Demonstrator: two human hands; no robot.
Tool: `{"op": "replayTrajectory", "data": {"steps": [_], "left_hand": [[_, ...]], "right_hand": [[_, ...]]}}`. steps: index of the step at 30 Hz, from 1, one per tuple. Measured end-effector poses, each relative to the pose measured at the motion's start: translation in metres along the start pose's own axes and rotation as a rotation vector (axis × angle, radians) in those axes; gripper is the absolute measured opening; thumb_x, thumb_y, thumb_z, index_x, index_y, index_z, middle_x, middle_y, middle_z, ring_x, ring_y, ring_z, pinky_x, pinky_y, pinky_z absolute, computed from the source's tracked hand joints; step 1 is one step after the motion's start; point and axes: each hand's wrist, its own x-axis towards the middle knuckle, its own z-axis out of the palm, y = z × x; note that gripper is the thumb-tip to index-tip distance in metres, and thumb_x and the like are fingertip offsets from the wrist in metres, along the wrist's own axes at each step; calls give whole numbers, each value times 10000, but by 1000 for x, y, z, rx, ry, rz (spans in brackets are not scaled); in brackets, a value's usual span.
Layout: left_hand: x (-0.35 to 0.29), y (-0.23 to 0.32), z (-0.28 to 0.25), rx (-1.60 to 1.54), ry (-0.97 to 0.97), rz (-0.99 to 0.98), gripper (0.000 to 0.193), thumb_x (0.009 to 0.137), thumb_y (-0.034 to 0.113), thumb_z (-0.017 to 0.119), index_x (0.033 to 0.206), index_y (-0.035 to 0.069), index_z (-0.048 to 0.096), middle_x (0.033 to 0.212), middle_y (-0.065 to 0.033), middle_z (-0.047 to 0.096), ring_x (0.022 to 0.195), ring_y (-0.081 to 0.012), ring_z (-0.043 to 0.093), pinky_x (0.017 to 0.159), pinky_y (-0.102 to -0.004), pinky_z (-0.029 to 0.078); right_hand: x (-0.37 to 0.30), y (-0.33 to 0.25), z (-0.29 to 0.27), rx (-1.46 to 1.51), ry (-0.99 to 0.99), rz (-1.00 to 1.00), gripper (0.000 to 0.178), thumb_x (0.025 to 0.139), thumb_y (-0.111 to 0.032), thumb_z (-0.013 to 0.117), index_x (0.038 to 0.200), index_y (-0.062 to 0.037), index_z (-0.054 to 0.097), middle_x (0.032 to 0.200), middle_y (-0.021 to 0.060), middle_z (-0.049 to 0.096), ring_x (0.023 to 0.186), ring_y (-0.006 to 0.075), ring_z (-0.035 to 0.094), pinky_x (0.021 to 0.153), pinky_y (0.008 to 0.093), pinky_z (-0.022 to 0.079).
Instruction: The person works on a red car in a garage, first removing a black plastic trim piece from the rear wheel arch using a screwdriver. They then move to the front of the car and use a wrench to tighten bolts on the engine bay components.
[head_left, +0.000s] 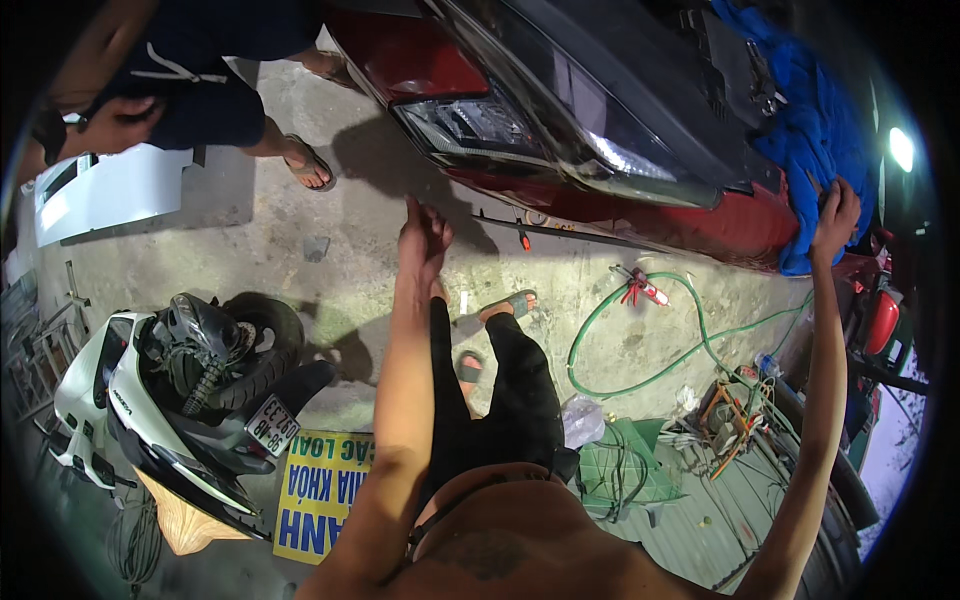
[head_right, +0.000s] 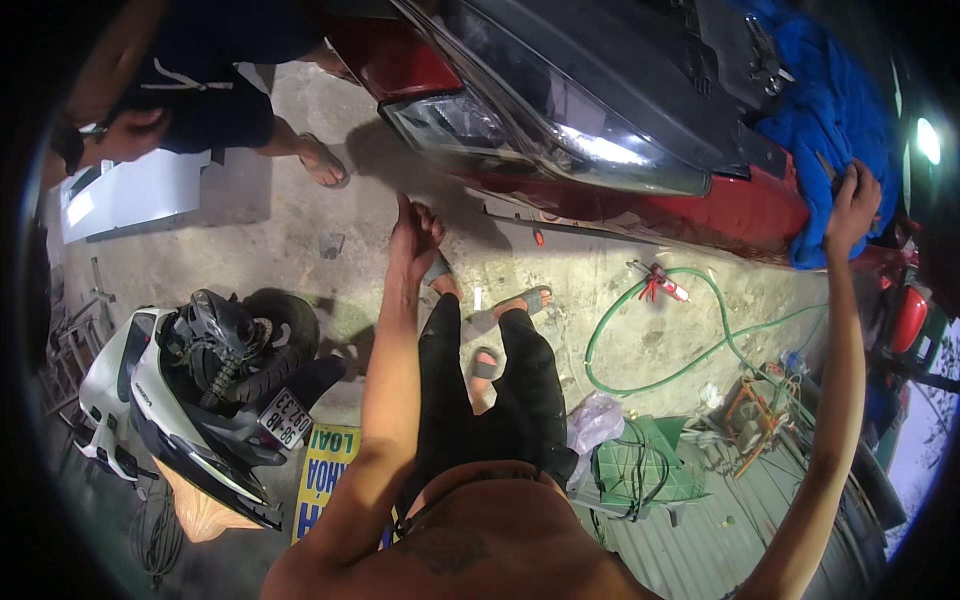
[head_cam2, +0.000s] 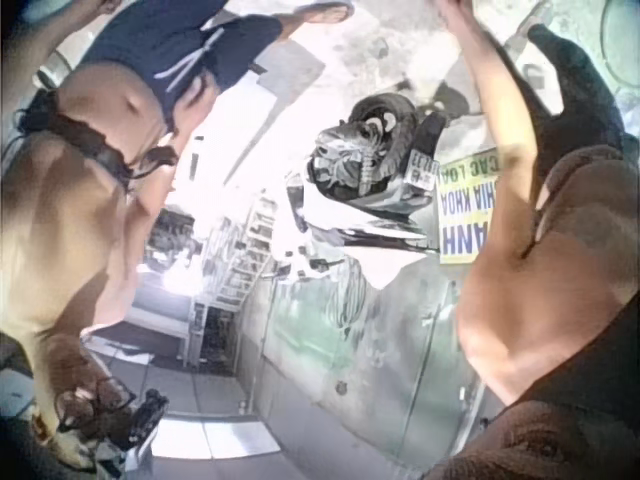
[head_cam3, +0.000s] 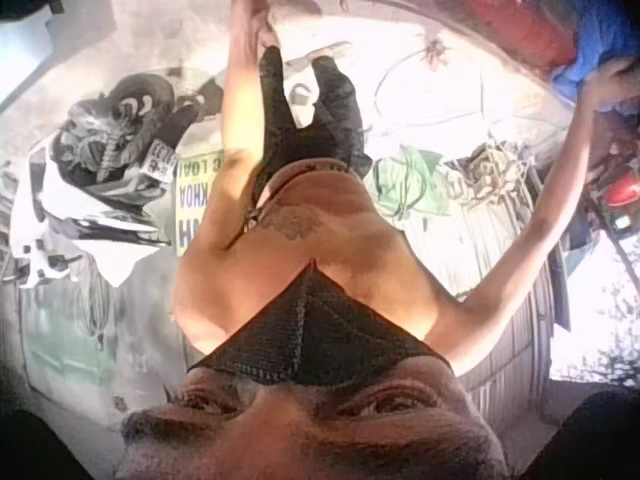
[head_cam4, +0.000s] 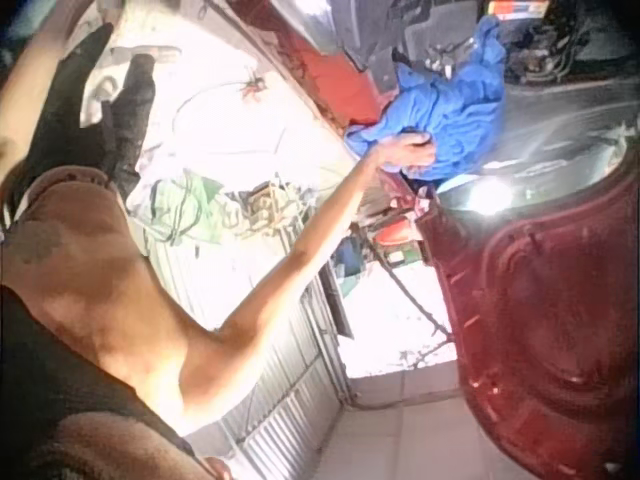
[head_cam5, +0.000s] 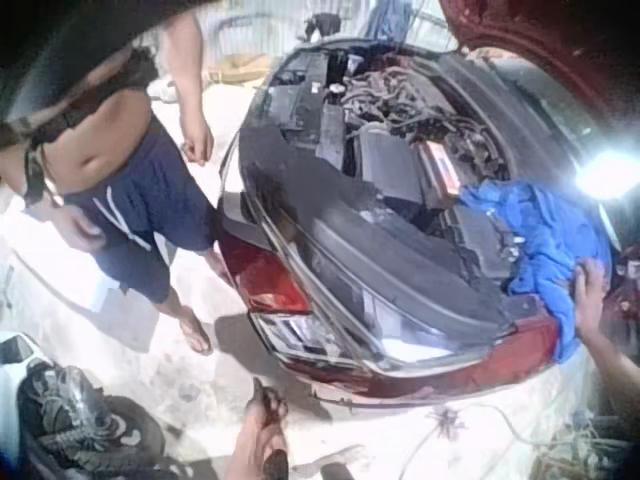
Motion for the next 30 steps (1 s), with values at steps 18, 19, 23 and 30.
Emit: {"op": "replayTrajectory", "data": {"steps": [18,19,23,30], "left_hand": [[-161,-15,-284,1790,430,-359,240,943,243,579,918,17,654,719,-93,666,585,-204,638,584,-369,496],[-148,-19,-265,1849,340,-310,248,938,251,580,920,16,656,719,-105,663,602,-217,642,619,-375,500],[-107,-43,-176,1930,80,33,268,934,264,567,899,7,635,700,-113,650,641,-245,646,646,-382,494],[-176,-92,-76,1747,-239,134,303,954,290,548,882,6,622,757,-152,654,740,-278,663,695,-402,492]], "right_hand": [[5,-33,-8,-162,65,-53,284,949,-289,507,1062,-81,664,988,159,643,984,357,594,854,450,471],[5,-31,-11,-212,17,-24,311,948,-319,504,1103,-111,675,1043,149,659,1013,357,606,856,446,485],[1,-72,-38,-188,15,161,228,905,-258,575,944,-41,637,912,169,569,950,364,536,803,470,414],[-160,-112,-103,326,360,67,204,871,-110,658,1051,-25,613,1080,160,612,1024,344,555,877,426,419]]}}
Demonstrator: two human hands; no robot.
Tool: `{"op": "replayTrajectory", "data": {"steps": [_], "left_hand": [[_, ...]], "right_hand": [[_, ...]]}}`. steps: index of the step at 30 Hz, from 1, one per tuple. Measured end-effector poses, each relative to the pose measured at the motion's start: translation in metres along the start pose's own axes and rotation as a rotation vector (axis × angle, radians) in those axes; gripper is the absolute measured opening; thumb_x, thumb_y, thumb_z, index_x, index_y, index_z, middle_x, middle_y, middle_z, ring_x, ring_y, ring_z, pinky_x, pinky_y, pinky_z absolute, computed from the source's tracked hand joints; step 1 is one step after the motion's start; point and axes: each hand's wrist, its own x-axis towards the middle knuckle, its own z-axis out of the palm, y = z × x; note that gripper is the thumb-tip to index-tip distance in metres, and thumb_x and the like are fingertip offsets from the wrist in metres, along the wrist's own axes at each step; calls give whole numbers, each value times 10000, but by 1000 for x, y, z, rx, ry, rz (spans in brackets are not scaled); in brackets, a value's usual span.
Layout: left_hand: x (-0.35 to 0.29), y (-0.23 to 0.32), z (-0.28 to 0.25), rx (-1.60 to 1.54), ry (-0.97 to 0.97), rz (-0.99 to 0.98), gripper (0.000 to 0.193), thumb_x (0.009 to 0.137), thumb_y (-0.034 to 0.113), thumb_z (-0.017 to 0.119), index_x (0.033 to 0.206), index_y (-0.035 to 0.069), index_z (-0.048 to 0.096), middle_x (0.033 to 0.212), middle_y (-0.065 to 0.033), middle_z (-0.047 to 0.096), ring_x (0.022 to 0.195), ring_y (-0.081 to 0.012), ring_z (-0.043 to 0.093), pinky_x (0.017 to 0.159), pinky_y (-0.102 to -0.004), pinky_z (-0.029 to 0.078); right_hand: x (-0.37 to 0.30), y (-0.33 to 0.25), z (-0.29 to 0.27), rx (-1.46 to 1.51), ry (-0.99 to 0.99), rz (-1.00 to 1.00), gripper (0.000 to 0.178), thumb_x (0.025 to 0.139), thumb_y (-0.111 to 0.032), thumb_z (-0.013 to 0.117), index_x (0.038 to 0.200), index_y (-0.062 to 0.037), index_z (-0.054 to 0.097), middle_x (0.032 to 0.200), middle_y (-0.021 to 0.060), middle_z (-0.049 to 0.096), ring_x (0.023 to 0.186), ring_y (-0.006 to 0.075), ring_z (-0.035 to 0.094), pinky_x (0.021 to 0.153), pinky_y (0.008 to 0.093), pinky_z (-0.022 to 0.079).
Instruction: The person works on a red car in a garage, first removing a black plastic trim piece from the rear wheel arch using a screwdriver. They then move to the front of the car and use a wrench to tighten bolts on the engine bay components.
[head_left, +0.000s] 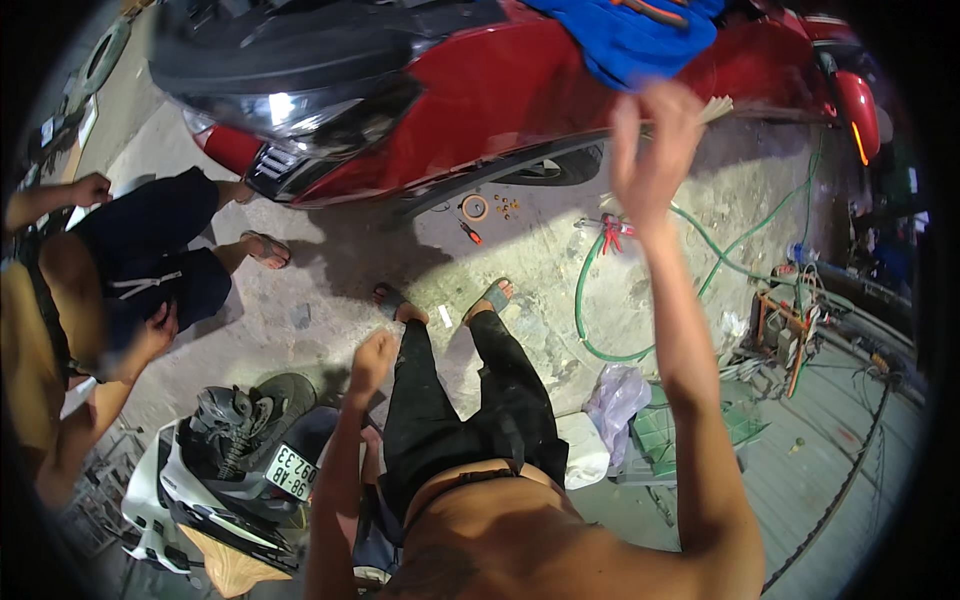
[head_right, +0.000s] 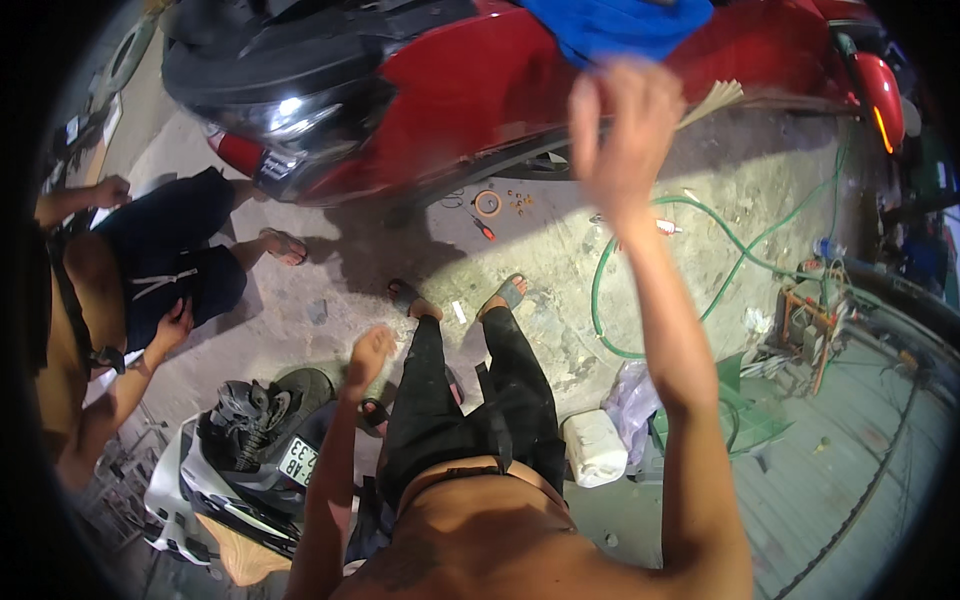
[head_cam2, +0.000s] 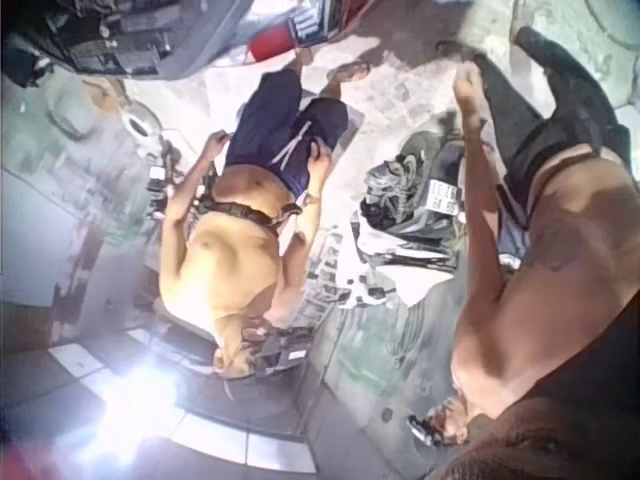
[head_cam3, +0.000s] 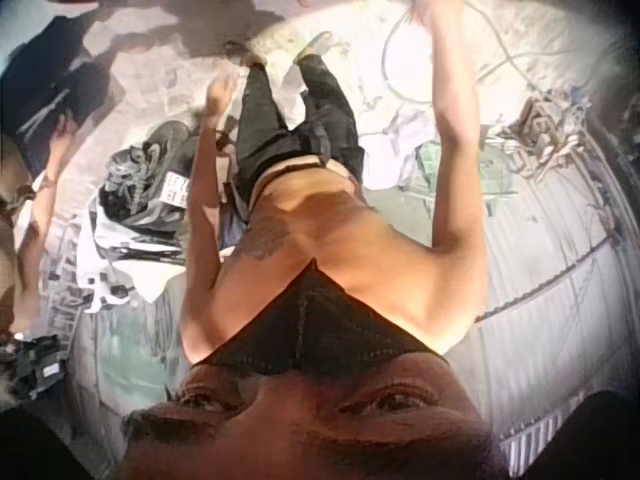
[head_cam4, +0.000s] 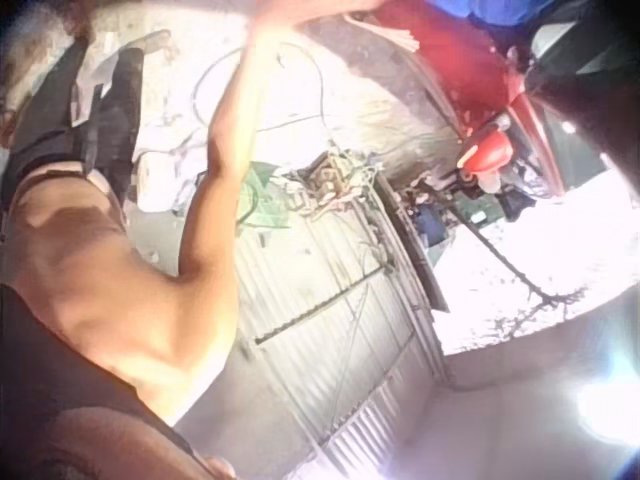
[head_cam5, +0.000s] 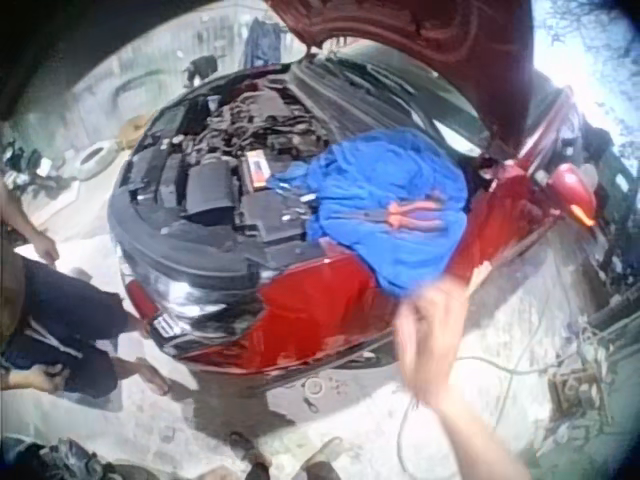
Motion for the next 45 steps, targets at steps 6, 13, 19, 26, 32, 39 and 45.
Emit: {"op": "replayTrajectory", "data": {"steps": [6,13,19,26,32,39,45], "left_hand": [[-133,31,37,811,-148,-93,592,850,568,636,988,-7,591,900,-237,676,904,-413,661,737,-484,514],[-153,64,75,969,-272,-250,420,914,465,594,844,53,641,777,-186,689,777,-390,685,702,-500,525],[-173,77,50,727,-378,-182,331,934,392,583,831,81,626,789,-211,662,773,-441,640,655,-535,488],[-153,58,24,566,-595,-126,283,938,339,561,845,80,624,800,-224,654,789,-452,630,694,-540,495],[17,18,-2,463,-457,-110,177,910,218,562,930,52,622,883,-164,656,829,-394,635,690,-484,510],[169,43,2,549,433,299,497,806,136,747,1229,28,511,1152,-199,546,1064,-390,545,888,-448,449],[231,15,22,534,474,425,712,745,135,803,1350,38,441,1239,-190,507,1165,-397,492,999,-476,383]], "right_hand": [[-321,-105,-155,109,-1952,451,600,981,-532,439,1217,12,531,1164,286,600,1078,383,619,832,511,503],[-335,-97,-212,258,-2054,798,808,977,-656,251,798,-6,696,774,188,699,852,374,693,752,478,534],[-380,-91,-218,726,-1946,1054,626,976,-553,478,789,11,676,774,132,703,691,313,658,636,424,502],[-384,-114,-259,1119,-1858,1990,224,950,-179,607,885,32,644,909,13,669,537,98,517,471,274,413],[-336,-107,-181,675,-2478,914,613,976,-576,425,915,-25,686,798,181,681,788,346,683,744,440,530],[-374,-29,14,501,-2072,357,451,938,-471,550,952,-32,649,878,199,672,866,380,654,790,465,511],[-312,15,156,450,-888,296,279,892,-263,658,1024,-20,622,1016,169,608,990,370,566,867,430,475]]}}
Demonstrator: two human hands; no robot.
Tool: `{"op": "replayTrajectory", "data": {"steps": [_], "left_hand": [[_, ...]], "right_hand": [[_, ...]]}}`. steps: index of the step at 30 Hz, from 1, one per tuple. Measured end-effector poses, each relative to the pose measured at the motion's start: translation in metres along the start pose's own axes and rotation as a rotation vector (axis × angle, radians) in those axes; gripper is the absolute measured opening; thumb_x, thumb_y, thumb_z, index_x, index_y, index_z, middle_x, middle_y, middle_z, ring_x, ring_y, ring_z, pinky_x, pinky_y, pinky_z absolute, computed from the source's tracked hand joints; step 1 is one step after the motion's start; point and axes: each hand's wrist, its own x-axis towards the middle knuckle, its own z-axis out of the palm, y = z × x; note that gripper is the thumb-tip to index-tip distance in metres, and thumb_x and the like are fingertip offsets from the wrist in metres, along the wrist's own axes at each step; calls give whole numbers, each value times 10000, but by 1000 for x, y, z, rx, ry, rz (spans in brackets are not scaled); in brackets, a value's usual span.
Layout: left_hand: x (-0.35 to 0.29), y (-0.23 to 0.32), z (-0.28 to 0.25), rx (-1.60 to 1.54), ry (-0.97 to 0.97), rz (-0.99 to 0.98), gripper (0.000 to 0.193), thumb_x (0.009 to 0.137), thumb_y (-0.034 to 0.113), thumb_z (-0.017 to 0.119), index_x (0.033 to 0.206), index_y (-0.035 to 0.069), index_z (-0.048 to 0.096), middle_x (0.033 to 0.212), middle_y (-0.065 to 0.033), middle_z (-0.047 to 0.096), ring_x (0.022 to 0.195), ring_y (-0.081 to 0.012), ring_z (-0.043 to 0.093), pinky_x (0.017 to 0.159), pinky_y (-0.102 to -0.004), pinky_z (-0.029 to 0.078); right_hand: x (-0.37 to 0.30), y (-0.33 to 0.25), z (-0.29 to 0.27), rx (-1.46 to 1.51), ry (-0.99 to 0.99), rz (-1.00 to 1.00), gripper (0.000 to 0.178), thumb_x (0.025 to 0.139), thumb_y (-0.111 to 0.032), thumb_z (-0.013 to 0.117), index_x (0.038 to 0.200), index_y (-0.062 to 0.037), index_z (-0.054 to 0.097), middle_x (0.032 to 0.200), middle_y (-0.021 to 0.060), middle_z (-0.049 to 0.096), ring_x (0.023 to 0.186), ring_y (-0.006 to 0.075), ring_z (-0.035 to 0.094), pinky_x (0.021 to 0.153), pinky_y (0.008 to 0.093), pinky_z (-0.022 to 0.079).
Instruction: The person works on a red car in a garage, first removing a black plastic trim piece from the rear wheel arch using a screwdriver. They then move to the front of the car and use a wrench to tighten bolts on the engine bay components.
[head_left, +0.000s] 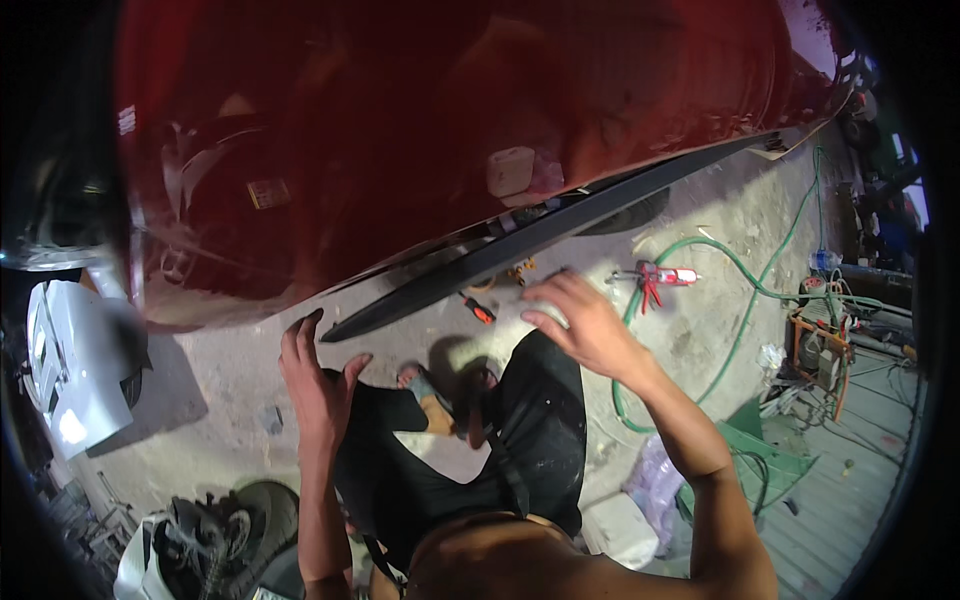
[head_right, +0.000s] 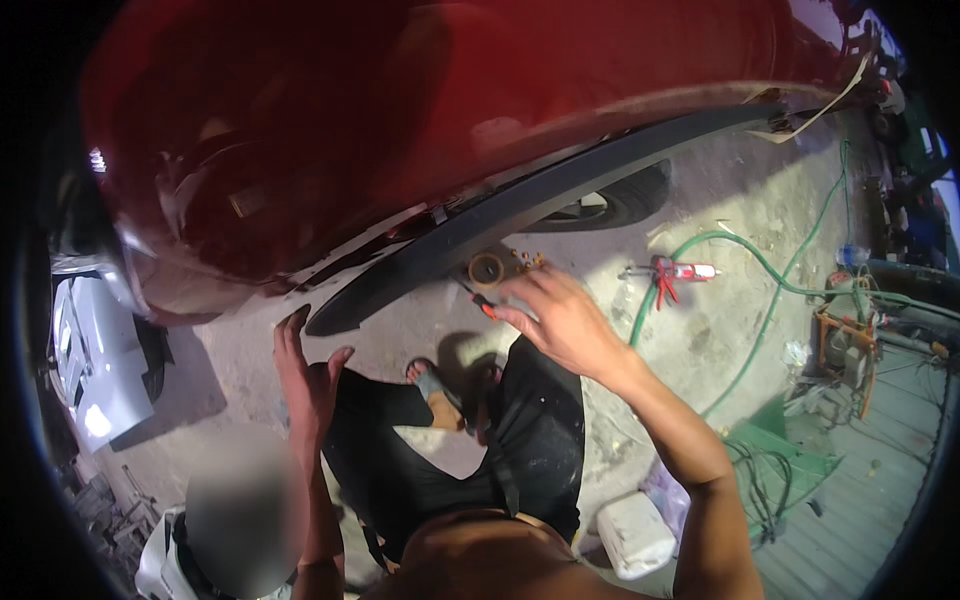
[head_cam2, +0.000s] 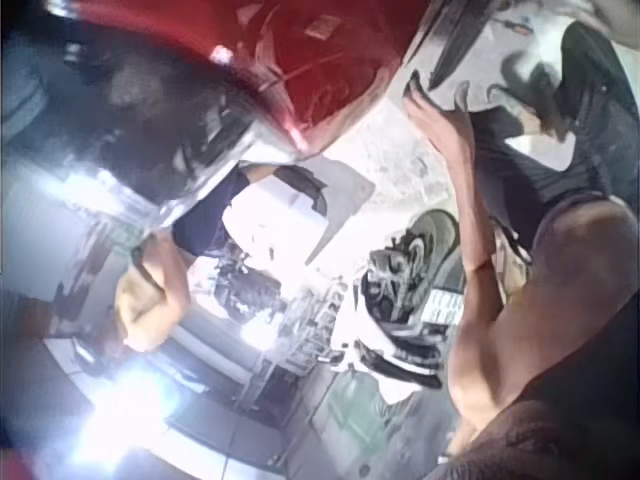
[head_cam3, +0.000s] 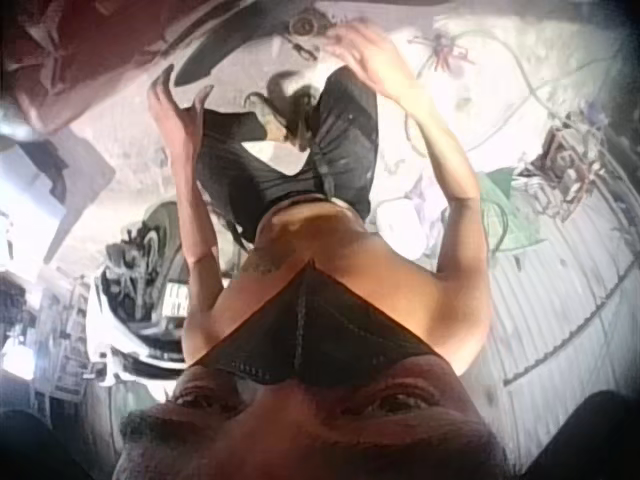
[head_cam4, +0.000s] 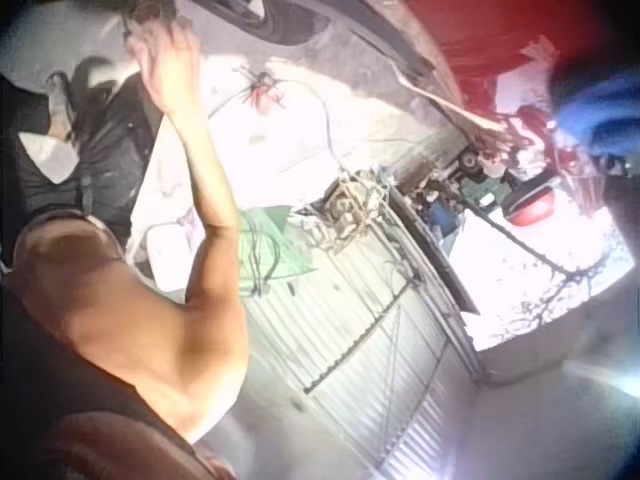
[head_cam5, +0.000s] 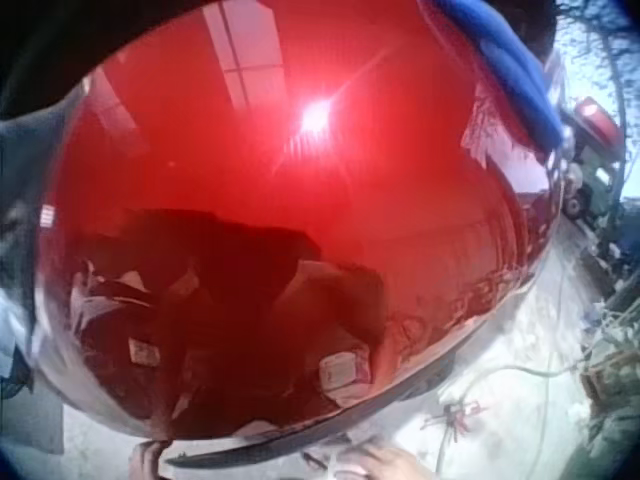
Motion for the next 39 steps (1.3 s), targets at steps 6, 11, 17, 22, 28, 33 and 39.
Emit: {"op": "replayTrajectory", "data": {"steps": [6,11,17,22,28,33,39], "left_hand": [[-11,-57,41,-176,110,69,517,718,159,827,1155,23,588,1112,-148,599,1063,-348,543,915,-411,425],[-9,-76,65,-500,227,107,344,725,156,838,971,3,652,858,-136,660,779,-289,620,729,-334,484],[-21,-75,66,-667,209,43,245,754,111,818,882,-3,643,752,-60,648,694,-108,589,652,-259,453],[-13,-79,70,-615,290,110,253,744,121,828,857,3,635,725,-45,634,662,-114,566,638,-254,446],[-3,-82,74,-541,368,138,246,715,102,829,846,0,648,731,-84,637,682,-167,612,626,-279,463],[-3,-86,74,-434,442,267,262,648,71,829,845,20,664,791,-104,677,701,-249,643,628,-312,489],[-9,-90,75,-294,534,323,380,512,-27,730,876,30,640,844,-94,695,772,-280,679,666,-342,519]], "right_hand": [[47,45,14,-430,538,-79,521,835,-390,707,1182,-26,572,1276,218,475,1216,445,385,1032,547,299],[65,156,-33,-48,748,-95,509,1024,-234,479,1458,-8,337,1542,155,284,1434,294,246,1178,399,163],[70,167,-23,8,870,-145,783,967,-364,572,1547,-35,163,1625,152,97,1496,265,102,1193,396,93],[67,180,-17,-202,947,-135,817,945,-397,585,1543,-29,168,1619,191,95,1502,312,88,1200,422,84],[65,216,-17,-282,972,-122,818,954,-419,558,1545,-23,153,1601,215,139,1490,347,112,1196,425,91],[40,263,-31,-343,875,16,688,958,-359,575,1499,-34,301,1509,218,324,1392,335,286,1149,433,199],[64,210,-19,-361,957,-158,652,978,-329,577,1501,-41,313,1571,191,238,1455,302,208,1187,411,139]]}}
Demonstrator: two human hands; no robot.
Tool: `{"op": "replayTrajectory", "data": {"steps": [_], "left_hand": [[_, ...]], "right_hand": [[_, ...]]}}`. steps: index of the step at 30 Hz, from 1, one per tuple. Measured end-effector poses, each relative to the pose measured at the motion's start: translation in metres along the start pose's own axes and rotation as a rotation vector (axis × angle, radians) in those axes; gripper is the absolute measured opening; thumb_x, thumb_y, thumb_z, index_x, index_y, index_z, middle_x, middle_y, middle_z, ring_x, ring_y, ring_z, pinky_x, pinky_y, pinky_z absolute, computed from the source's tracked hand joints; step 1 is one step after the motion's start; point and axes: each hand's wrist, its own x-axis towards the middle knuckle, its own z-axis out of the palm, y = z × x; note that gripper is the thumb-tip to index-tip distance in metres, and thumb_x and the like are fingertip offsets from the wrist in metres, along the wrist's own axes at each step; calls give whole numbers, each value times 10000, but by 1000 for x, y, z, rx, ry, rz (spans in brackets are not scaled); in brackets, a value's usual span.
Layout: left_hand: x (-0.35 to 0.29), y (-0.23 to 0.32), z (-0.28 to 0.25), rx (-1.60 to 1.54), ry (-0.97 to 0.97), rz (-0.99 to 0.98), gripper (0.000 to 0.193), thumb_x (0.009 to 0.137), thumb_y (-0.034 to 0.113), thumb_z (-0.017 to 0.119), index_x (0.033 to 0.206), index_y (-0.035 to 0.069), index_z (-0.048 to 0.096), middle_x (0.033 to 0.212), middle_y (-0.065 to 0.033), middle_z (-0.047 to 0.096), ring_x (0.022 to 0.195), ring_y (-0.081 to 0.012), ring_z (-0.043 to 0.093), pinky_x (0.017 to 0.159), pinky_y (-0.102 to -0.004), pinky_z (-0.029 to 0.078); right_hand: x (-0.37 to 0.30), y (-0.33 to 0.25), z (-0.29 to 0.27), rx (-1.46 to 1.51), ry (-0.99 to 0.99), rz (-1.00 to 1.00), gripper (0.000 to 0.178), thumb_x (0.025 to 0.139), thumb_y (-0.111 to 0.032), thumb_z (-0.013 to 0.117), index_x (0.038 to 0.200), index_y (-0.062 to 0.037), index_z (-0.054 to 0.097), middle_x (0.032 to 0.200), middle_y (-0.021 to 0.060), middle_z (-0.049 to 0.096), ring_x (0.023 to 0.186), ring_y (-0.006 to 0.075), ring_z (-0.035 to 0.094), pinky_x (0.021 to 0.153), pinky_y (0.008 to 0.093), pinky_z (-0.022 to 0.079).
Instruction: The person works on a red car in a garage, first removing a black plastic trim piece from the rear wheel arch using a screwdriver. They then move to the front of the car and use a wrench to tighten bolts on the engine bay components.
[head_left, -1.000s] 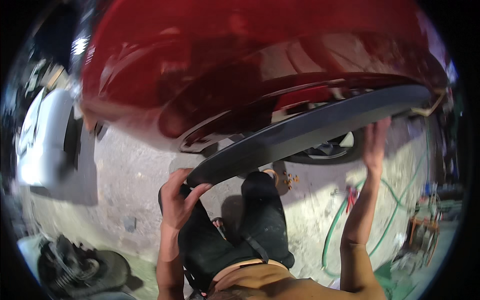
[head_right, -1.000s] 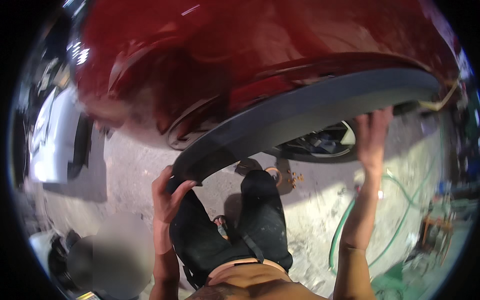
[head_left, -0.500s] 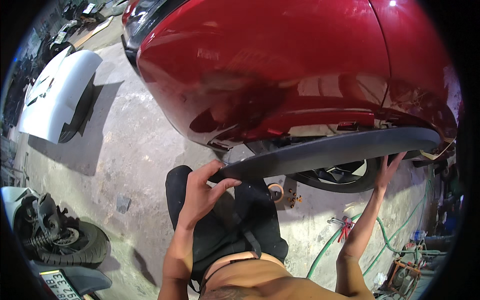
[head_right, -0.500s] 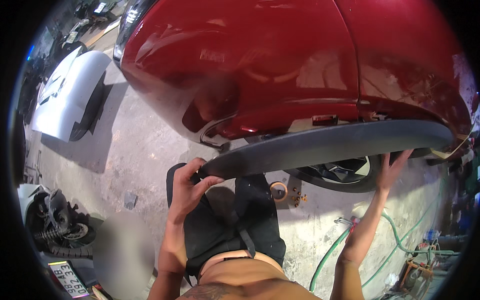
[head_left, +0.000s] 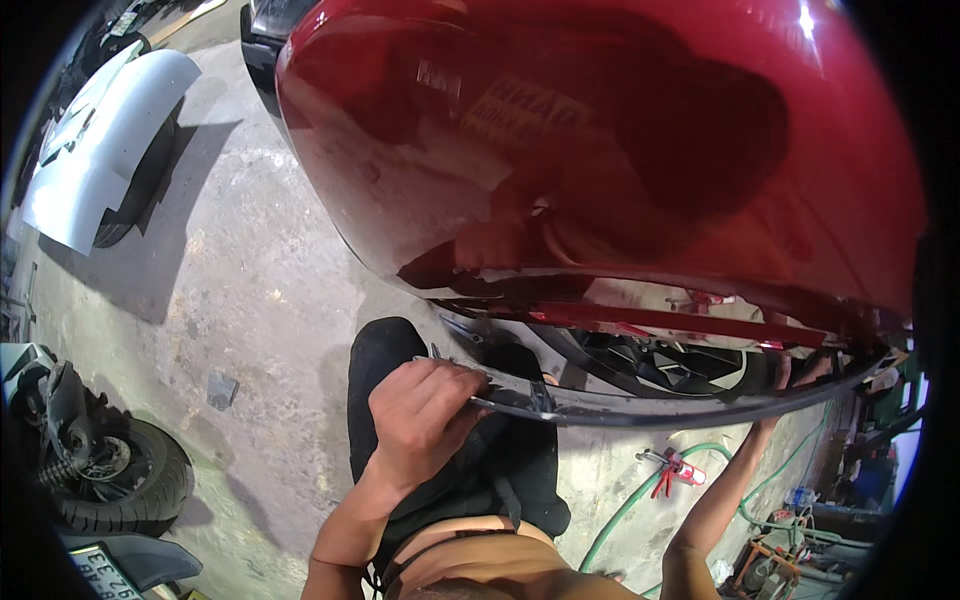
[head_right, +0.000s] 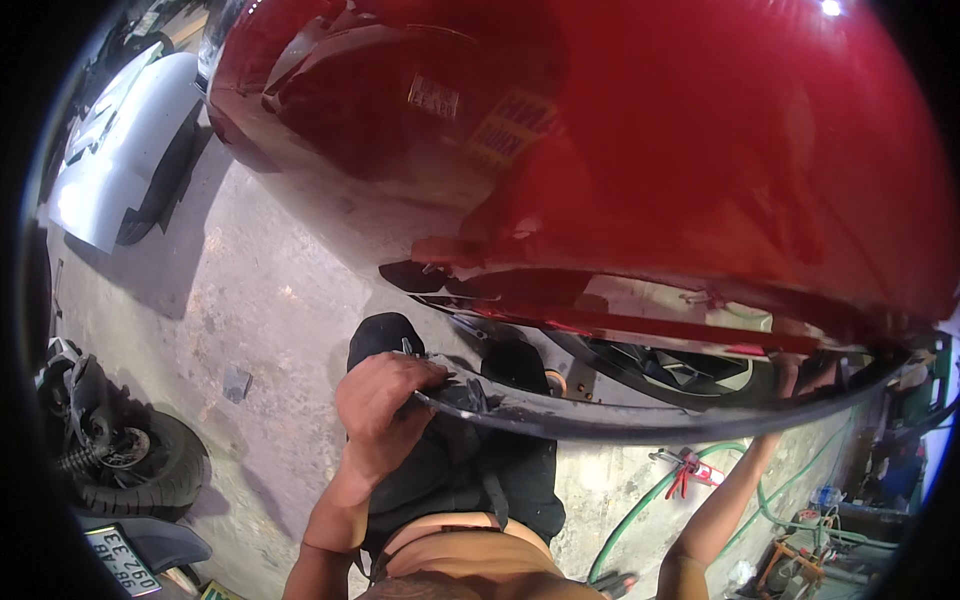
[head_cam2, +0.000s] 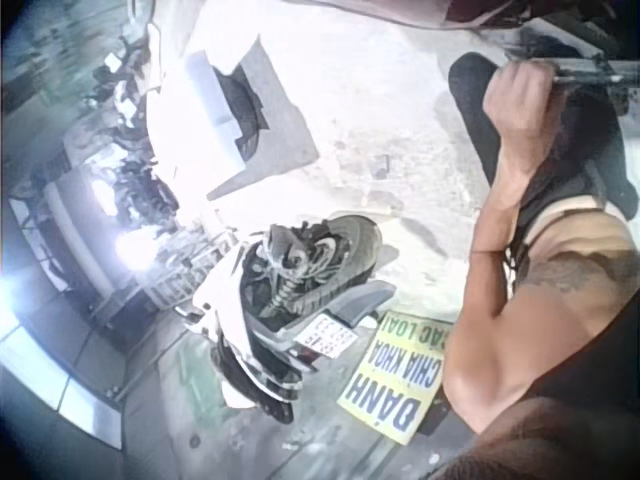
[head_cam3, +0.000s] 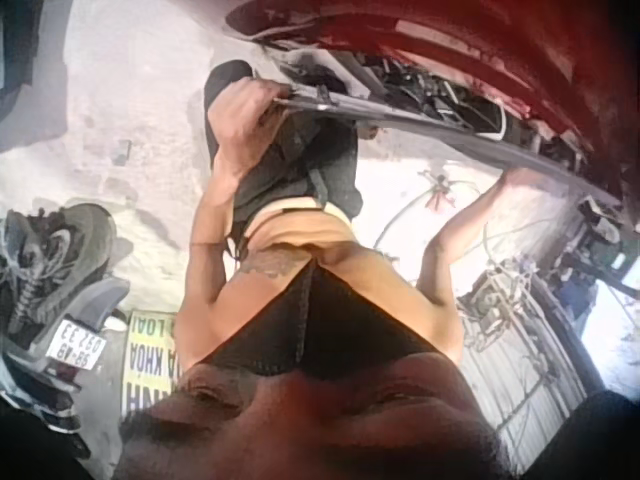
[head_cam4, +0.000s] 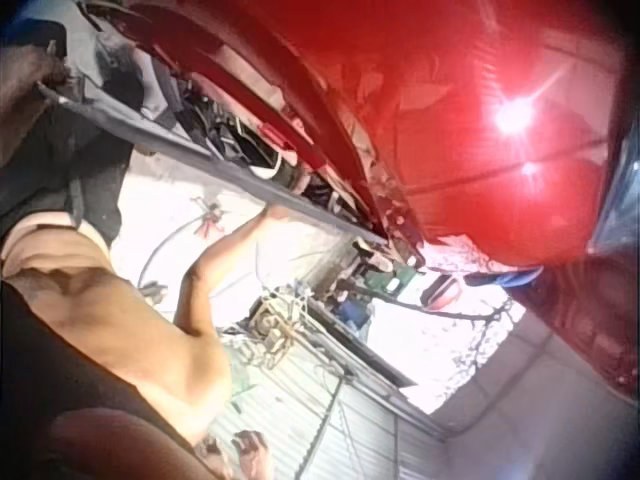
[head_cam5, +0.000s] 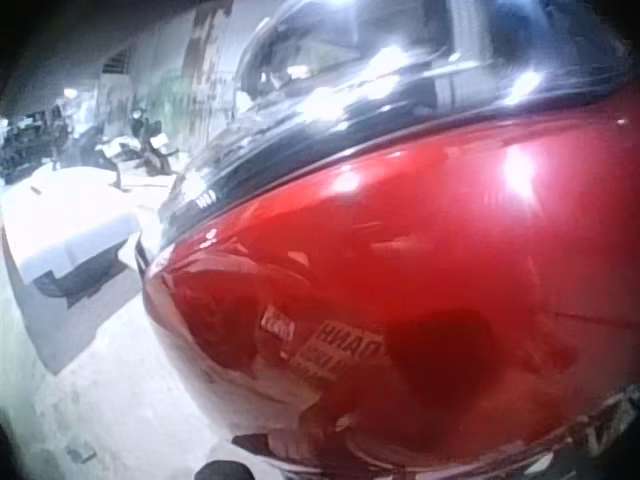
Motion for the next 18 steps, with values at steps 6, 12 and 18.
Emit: {"op": "replayTrajectory", "data": {"steps": [6,12,18], "left_hand": [[0,-5,6,155,57,87,392,589,126,769,947,40,635,873,-69,671,788,-245,659,685,-329,515],[3,-6,5,166,66,93,401,588,126,763,958,33,638,867,-68,673,793,-246,657,690,-323,513],[1,-12,6,160,56,110,389,583,103,759,945,28,636,862,-81,672,791,-259,659,689,-337,517]], "right_hand": [[-16,31,-2,-26,-47,134,621,954,-310,609,1444,-5,381,1493,168,347,1364,261,326,1146,381,218],[-100,30,-1,56,-272,493,593,930,-291,642,1388,32,449,1415,145,456,1274,221,445,1106,351,297],[-204,-168,28,193,-1196,357,669,894,-382,656,1392,10,442,1447,248,416,1379,372,337,1158,417,236]]}}
